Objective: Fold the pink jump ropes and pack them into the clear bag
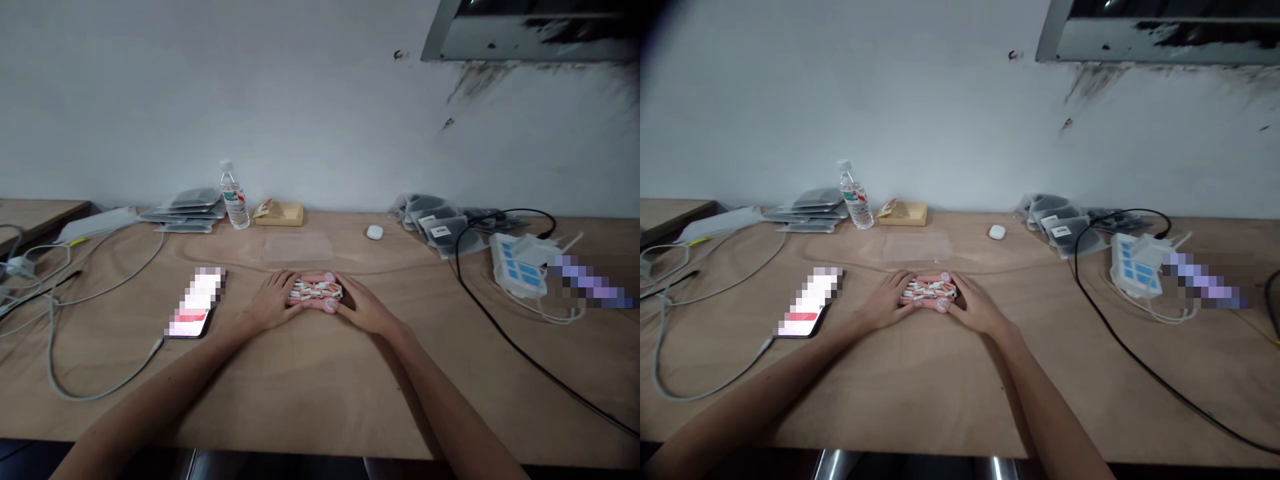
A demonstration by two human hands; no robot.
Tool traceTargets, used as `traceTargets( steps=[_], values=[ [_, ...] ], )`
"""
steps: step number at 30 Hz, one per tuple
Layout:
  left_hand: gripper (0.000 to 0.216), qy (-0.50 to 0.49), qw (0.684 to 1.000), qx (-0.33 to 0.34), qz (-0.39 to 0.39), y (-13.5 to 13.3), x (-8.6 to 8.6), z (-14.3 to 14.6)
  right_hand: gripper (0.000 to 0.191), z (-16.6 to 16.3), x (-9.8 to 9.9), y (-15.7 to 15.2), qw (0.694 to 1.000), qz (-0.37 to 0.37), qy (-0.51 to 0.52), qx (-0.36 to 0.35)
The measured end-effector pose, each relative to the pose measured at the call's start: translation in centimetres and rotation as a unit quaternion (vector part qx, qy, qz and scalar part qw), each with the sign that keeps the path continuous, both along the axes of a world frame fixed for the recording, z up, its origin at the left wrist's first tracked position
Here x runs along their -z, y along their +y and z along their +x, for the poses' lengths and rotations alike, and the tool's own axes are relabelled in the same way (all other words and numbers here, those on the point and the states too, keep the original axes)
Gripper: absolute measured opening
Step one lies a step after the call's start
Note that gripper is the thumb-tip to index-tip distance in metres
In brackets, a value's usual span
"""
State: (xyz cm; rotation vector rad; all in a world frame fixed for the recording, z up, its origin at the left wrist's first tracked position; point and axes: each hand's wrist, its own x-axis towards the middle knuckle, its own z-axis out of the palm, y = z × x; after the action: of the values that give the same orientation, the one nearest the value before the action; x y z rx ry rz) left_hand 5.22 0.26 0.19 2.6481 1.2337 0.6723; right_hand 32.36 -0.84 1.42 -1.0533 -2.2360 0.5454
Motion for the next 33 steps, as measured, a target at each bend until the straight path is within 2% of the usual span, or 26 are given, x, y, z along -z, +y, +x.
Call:
traceTargets(
  steps=[6,16,24,33],
  values=[
    [0.062,0.0,1.0,0.003,-0.005,0.0,0.0,0.0,0.062,0.3,1.1,0.4,0.998,0.036,-0.042,0.02],
    [0.062,-0.001,1.0,0.02,-0.023,0.0,-0.3,-0.2,0.069,1.0,1.9,0.8,0.995,0.039,-0.088,0.026],
    [0.061,-0.01,1.0,0.0,-0.016,-0.3,-0.1,0.1,0.068,1.0,2.3,0.9,0.997,0.039,-0.052,0.039],
    [0.061,-0.011,1.0,0.006,-0.013,-0.1,-0.1,0.0,0.068,1.0,2.2,0.7,0.997,0.028,-0.062,0.045]
  ],
)
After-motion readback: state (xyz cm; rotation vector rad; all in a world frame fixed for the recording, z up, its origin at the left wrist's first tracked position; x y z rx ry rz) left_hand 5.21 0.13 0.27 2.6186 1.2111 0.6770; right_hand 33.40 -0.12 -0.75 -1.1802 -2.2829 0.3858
